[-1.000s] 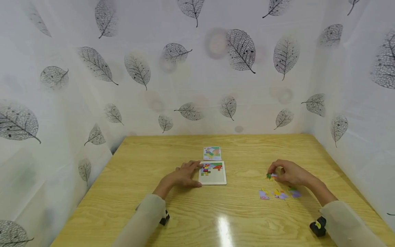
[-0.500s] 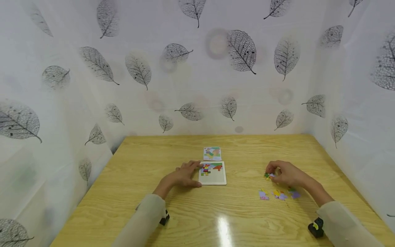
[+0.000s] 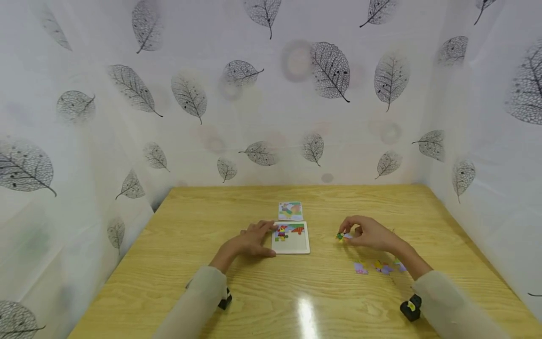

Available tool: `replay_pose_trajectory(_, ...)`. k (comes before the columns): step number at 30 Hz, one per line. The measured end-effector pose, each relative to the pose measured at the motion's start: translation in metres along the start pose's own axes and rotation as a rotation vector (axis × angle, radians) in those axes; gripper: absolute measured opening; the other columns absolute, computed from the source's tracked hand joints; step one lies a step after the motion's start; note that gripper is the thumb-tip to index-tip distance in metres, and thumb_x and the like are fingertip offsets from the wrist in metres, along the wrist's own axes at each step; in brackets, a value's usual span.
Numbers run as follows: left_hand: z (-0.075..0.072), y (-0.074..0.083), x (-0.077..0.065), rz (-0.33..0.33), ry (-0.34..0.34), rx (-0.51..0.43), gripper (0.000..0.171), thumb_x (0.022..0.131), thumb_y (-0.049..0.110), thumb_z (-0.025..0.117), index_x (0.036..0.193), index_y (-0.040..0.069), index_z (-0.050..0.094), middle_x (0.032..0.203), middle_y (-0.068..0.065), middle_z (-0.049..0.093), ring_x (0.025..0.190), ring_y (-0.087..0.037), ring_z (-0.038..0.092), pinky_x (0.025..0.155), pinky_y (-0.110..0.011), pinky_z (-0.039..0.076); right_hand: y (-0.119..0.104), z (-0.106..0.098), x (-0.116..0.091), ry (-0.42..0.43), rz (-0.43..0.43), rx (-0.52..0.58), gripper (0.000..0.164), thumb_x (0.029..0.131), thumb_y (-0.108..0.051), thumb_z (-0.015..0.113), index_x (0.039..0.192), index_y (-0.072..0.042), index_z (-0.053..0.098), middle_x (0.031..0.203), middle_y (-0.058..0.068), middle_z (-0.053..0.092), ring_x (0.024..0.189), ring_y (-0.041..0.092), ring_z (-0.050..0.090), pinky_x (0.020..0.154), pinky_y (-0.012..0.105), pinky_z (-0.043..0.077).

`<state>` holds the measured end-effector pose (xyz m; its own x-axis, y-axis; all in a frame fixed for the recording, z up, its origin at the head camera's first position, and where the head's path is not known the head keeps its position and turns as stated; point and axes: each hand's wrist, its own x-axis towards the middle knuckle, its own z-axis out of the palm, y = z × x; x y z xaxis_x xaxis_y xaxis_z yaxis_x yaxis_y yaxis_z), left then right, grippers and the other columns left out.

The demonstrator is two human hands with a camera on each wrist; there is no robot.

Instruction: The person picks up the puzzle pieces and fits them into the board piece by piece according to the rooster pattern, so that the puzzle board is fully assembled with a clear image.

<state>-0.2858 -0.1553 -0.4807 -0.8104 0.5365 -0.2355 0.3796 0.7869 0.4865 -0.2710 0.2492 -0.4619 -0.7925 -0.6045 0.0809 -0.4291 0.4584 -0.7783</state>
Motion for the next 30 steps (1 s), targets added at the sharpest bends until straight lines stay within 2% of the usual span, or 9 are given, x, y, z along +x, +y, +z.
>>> replay_pose_trajectory(6, 0.004, -0.005, 0.004, 0.001, 0.010, -0.002, 0.086, 0.093, 0.044, 0.076, 0.162, 0.021, 0.031, 0.168, -0.013, 0.025, 0.150, -0.048, 0.025, 0.115, -0.077, 0.016, -0.012, 0.019, 0.021, 0.009, -0.036, 0.020, 0.018, 0.097, -0.010, 0.073, 0.114, -0.008, 0.069, 0.110, 0.014, 0.064, 0.060, 0.006, 0.045, 0.057, 0.026, 0.045)
replay_pose_trajectory(11, 0.002, -0.002, 0.002, -0.002, 0.003, 0.008, 0.086, 0.093, 0.043, 0.076, 0.162, 0.019, 0.031, 0.167, -0.014, 0.026, 0.149, -0.048, 0.026, 0.114, -0.077, 0.018, -0.016, 0.032, 0.039, 0.034, -0.040, 0.029, 0.018, 0.096, -0.011, 0.075, 0.114, -0.009, 0.071, 0.109, 0.014, 0.065, 0.060, 0.008, 0.047, 0.058, 0.026, 0.045)
replay_pose_trajectory(15, -0.003, 0.006, -0.002, 0.004, 0.000, 0.004, 0.086, 0.092, 0.043, 0.077, 0.161, 0.017, 0.033, 0.166, -0.015, 0.028, 0.148, -0.048, 0.028, 0.114, -0.077, 0.020, -0.017, 0.042, 0.053, 0.047, -0.025, 0.007, 0.017, 0.095, -0.010, 0.076, 0.112, -0.010, 0.072, 0.108, 0.011, 0.067, 0.076, 0.016, 0.058, 0.064, 0.027, 0.049)
replay_pose_trajectory(18, -0.005, 0.008, -0.003, 0.006, 0.002, 0.003, 0.085, 0.092, 0.043, 0.078, 0.161, 0.016, 0.034, 0.165, -0.014, 0.029, 0.147, -0.047, 0.029, 0.114, -0.076, 0.021, -0.021, 0.049, 0.062, 0.051, -0.014, -0.018, 0.015, 0.095, -0.011, 0.077, 0.109, -0.009, 0.072, 0.106, 0.008, 0.068, 0.088, 0.021, 0.059, 0.069, 0.027, 0.050)
replay_pose_trajectory(26, -0.004, 0.007, -0.002, 0.007, 0.012, 0.017, 0.084, 0.093, 0.042, 0.077, 0.160, 0.016, 0.035, 0.164, -0.015, 0.031, 0.145, -0.046, 0.033, 0.113, -0.076, 0.024, -0.033, 0.063, 0.085, 0.014, -0.011, -0.042, 0.012, 0.093, -0.008, 0.075, 0.105, -0.004, 0.071, 0.101, 0.010, 0.068, 0.078, 0.018, 0.056, 0.065, 0.028, 0.049)
replay_pose_trajectory(30, -0.003, 0.008, -0.002, -0.007, 0.010, 0.011, 0.085, 0.093, 0.044, 0.077, 0.161, 0.017, 0.033, 0.165, -0.014, 0.030, 0.146, -0.045, 0.032, 0.114, -0.075, 0.025, -0.035, 0.070, 0.094, 0.009, -0.004, -0.073, 0.011, 0.092, -0.009, 0.077, 0.102, -0.006, 0.072, 0.098, 0.005, 0.069, 0.080, 0.017, 0.056, 0.068, 0.030, 0.049)
